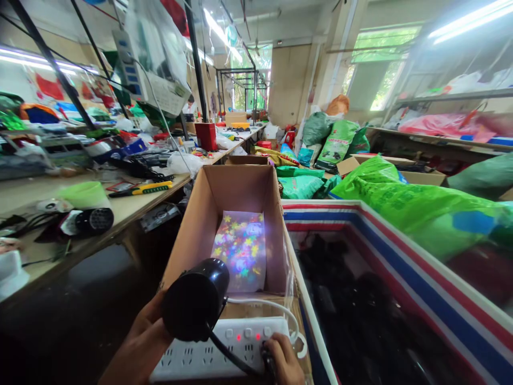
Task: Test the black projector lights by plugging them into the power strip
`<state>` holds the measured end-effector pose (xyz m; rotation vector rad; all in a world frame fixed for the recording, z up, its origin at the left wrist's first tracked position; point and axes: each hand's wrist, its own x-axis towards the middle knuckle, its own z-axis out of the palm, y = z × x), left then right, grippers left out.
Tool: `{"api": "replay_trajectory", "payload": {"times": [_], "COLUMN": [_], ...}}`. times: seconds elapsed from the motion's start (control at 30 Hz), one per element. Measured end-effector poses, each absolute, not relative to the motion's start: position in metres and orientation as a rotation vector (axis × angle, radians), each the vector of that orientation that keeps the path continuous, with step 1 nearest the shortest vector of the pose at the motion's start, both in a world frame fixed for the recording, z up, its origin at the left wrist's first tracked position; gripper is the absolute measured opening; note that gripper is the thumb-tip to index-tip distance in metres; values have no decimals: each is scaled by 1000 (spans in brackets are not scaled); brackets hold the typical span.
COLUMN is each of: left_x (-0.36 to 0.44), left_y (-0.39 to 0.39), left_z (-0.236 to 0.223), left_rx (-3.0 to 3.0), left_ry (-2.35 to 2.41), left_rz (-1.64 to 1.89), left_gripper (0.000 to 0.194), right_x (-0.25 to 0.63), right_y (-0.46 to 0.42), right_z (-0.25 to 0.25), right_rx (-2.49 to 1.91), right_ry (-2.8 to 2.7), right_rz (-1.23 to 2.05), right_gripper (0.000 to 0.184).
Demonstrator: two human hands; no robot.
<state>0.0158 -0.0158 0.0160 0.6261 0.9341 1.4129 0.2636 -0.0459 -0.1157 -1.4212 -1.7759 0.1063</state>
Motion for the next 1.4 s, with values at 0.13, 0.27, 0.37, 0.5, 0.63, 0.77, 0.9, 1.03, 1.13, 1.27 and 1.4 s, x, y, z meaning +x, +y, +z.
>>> {"api": "replay_trajectory", "payload": {"times": [0.13, 0.27, 0.37, 0.5, 0.63, 0.77, 0.9, 1.03, 1.13, 1.27, 1.4], "left_x": [14, 12, 13, 15, 16, 19, 21, 22, 22, 23, 22], "left_y": [-17, -17, -18, -20, -21, -22, -22, -23, -23, -24, -24], "left_z": [17, 15, 16, 20, 26, 31, 31, 31, 34, 36, 34], "left_rx": [609, 629, 649, 656, 599, 567, 598, 585, 562, 555, 557], "left_ry": [947, 921, 936, 933, 924, 913, 900, 902, 898, 905, 937], "left_rz": [1419, 1374, 1368, 1392, 1408, 1437, 1419, 1420, 1437, 1429, 1438], "left_gripper": [42, 41, 42, 40, 41, 42, 41, 42, 41, 41, 40], "right_x": [275, 272, 264, 263, 265, 261, 260, 267, 268, 260, 257], "right_y": [-42, -43, -46, -47, -48, -50, -50, -46, -44, -45, -45], "right_z": [-108, -103, -100, -95, -97, -103, -97, -87, -85, -91, -99], "right_rx": [-1334, -1324, -1380, -1375, -1392, -1443, -1389, -1363, -1351, -1406, -1430], "right_ry": [-1910, -1893, -1803, -1811, -1825, -1742, -1763, -1844, -1862, -1687, -1654], "right_rz": [9, 16, 93, 103, 125, 184, 202, 175, 135, 79, 75], "right_gripper": [32, 28, 29, 23, 26, 34, 34, 28, 27, 36, 39]}}
